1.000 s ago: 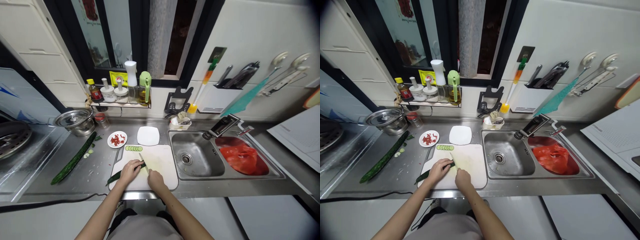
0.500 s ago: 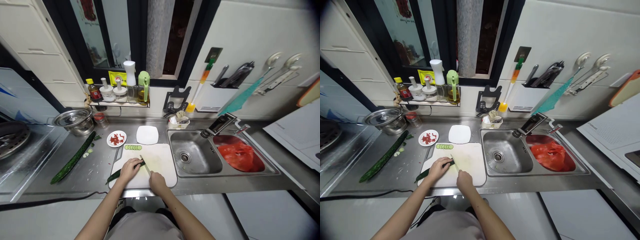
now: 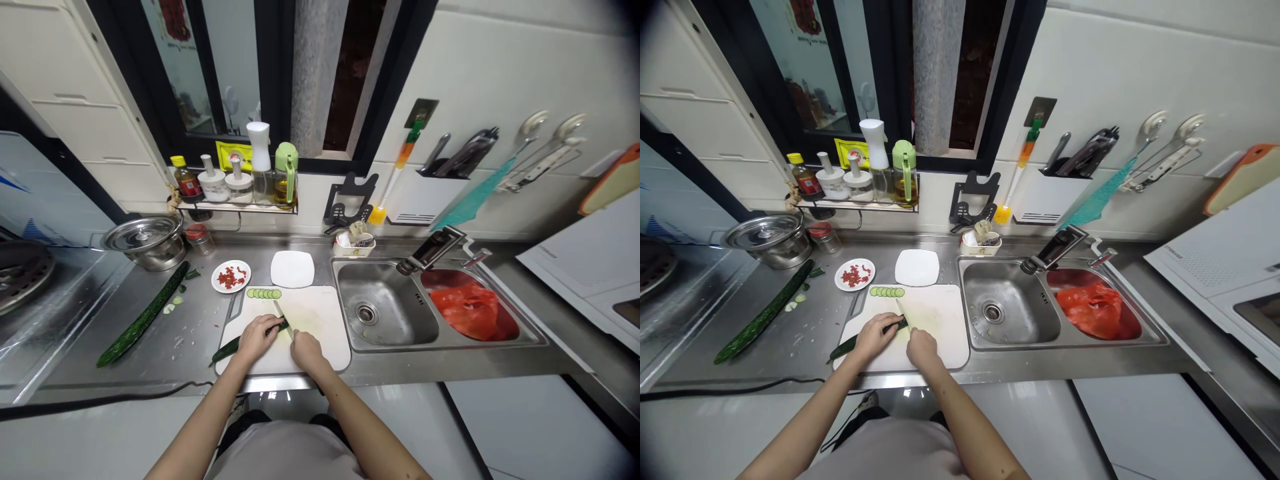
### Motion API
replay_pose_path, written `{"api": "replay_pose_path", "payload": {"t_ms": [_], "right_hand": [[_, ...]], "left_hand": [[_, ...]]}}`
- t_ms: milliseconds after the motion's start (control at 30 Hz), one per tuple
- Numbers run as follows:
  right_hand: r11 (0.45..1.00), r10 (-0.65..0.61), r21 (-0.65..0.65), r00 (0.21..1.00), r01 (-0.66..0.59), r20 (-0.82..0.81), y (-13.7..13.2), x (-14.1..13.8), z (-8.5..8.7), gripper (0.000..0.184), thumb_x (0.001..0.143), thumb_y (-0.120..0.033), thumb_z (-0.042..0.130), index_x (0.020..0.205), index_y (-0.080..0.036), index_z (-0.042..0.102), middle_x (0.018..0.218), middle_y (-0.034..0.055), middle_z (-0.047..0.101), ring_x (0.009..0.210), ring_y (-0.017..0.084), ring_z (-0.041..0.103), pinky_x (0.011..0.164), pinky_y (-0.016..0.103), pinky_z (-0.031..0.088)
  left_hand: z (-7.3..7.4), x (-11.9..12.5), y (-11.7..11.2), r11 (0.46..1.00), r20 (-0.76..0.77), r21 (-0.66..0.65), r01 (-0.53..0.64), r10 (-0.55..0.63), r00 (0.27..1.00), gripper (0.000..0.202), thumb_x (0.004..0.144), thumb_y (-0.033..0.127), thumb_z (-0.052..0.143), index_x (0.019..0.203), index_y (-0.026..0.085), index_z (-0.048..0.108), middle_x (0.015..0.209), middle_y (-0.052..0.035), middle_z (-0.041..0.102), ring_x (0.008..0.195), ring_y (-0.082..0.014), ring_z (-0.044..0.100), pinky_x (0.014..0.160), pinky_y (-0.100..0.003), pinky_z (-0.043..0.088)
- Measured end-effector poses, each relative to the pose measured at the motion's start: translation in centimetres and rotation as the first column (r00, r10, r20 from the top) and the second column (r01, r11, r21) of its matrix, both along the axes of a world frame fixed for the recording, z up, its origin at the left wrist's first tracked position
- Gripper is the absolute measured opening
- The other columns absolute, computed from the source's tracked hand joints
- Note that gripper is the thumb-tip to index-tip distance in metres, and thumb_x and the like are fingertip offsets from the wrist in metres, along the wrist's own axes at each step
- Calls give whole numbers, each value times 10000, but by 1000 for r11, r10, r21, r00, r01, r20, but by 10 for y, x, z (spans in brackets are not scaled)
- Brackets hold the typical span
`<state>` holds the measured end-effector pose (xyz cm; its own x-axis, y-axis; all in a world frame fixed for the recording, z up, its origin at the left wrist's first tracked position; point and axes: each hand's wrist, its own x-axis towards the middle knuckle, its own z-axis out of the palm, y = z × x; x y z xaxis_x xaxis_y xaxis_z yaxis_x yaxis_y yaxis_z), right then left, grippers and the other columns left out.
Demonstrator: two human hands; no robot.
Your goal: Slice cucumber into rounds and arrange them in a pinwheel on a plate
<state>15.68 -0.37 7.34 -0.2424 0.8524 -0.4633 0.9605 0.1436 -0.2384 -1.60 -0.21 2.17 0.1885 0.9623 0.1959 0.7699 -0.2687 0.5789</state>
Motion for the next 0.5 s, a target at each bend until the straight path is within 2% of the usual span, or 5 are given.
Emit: {"api": "replay_pose_path", "payload": {"t_ms": [500], "right_hand": [[1000, -23, -17, 1000, 23, -11, -1, 2, 3, 313, 878, -128, 405, 1120, -120, 602, 1029, 151, 690, 1001, 234, 648, 784, 296, 461]], "left_hand": [[1, -1, -1, 1000, -5, -11, -2, 2, 1000, 303, 861, 246, 527, 1103, 299, 702, 1109, -11, 686, 1003, -178, 622, 912, -319, 505]]}}
